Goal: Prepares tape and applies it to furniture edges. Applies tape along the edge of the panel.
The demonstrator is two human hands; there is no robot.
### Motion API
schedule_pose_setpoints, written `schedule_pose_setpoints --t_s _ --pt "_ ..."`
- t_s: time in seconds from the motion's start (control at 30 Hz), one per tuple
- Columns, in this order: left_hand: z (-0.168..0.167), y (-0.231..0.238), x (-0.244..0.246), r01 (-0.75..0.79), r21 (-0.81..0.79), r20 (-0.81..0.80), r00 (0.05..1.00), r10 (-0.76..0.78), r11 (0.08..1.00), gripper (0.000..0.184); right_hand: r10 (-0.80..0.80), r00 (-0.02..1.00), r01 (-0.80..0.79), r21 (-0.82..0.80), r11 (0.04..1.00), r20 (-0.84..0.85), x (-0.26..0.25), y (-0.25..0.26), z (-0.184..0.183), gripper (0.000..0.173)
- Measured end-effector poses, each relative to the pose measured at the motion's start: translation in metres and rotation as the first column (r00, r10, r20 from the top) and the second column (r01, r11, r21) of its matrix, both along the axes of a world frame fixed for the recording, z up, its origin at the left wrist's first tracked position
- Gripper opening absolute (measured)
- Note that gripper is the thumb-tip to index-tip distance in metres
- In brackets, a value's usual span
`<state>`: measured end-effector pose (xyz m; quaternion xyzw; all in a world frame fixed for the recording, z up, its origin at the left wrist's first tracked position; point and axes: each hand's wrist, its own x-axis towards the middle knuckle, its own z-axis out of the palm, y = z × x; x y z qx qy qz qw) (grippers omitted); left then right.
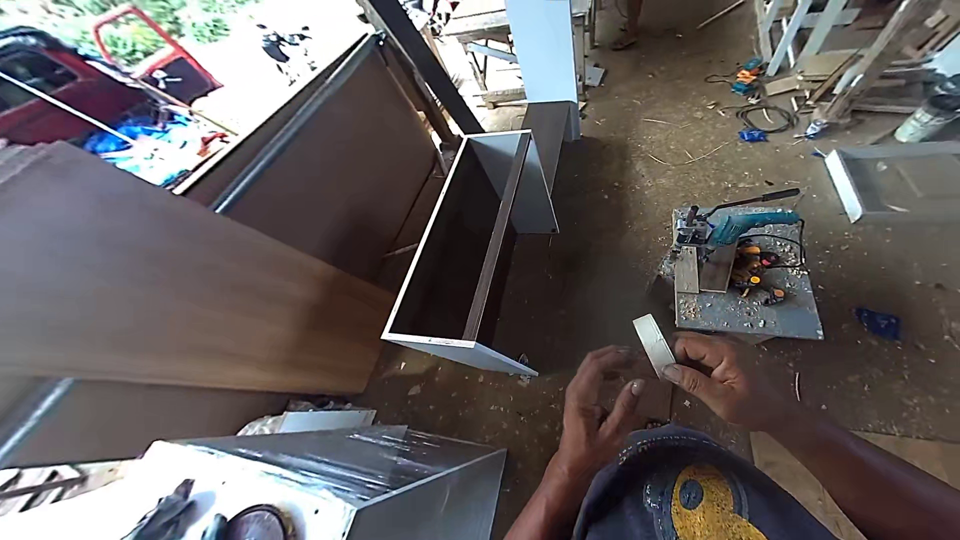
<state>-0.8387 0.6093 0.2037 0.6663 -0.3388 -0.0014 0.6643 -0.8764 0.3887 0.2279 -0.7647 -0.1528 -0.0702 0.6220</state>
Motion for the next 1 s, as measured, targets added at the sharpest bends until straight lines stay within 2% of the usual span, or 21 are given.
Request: schedule_pose_setpoints --t_s 0.07,0.17,0.4,0.6,0.73,0.87,0.93,1.0 --pt "0.013 0.009 0.009 -0.034 0.034 0.110 0.993 0.030 0.999 0.025 -0.044 0.998 0.050 -0.110 0.993 0.051 -0.007 0.002 0.003 0.027" --pt "0.033 0.015 0.016 -0.080 0.179 0.254 0.967 0.032 0.981 0.018 -0.089 0.991 0.115 -0.275 0.955 0.104 -0.016 0.006 0.005 0.028" --pt "0.045 0.015 0.007 -0.181 0.483 0.459 0.886 -0.072 0.857 0.020 -0.142 0.966 0.235 -0.510 0.827 0.216 -0.036 0.021 0.008 0.028" --pt "0.054 0.017 -0.001 -0.287 0.654 0.632 0.716 -0.296 0.700 0.021 -0.109 0.982 0.182 -0.594 0.784 0.157 -0.050 0.029 0.006 0.032" --pt "0.059 0.016 -0.002 -0.289 0.678 0.671 0.618 -0.410 0.675 0.017 -0.087 0.991 0.130 -0.579 0.805 0.102 -0.056 0.033 0.004 0.031" --pt "0.058 0.017 0.003 -0.222 0.654 0.651 0.652 -0.389 0.723 0.018 -0.079 0.997 0.079 -0.481 0.873 0.020 -0.062 0.032 0.004 0.026" --pt "0.058 0.019 0.008 -0.191 0.620 0.610 0.727 -0.316 0.761 0.018 -0.055 0.998 0.040 -0.398 0.917 -0.028 -0.065 0.031 0.007 0.027" --pt "0.059 0.021 0.012 -0.120 0.574 0.489 0.844 -0.221 0.810 0.016 -0.019 0.997 -0.005 -0.312 0.950 -0.072 -0.069 0.029 0.009 0.027"
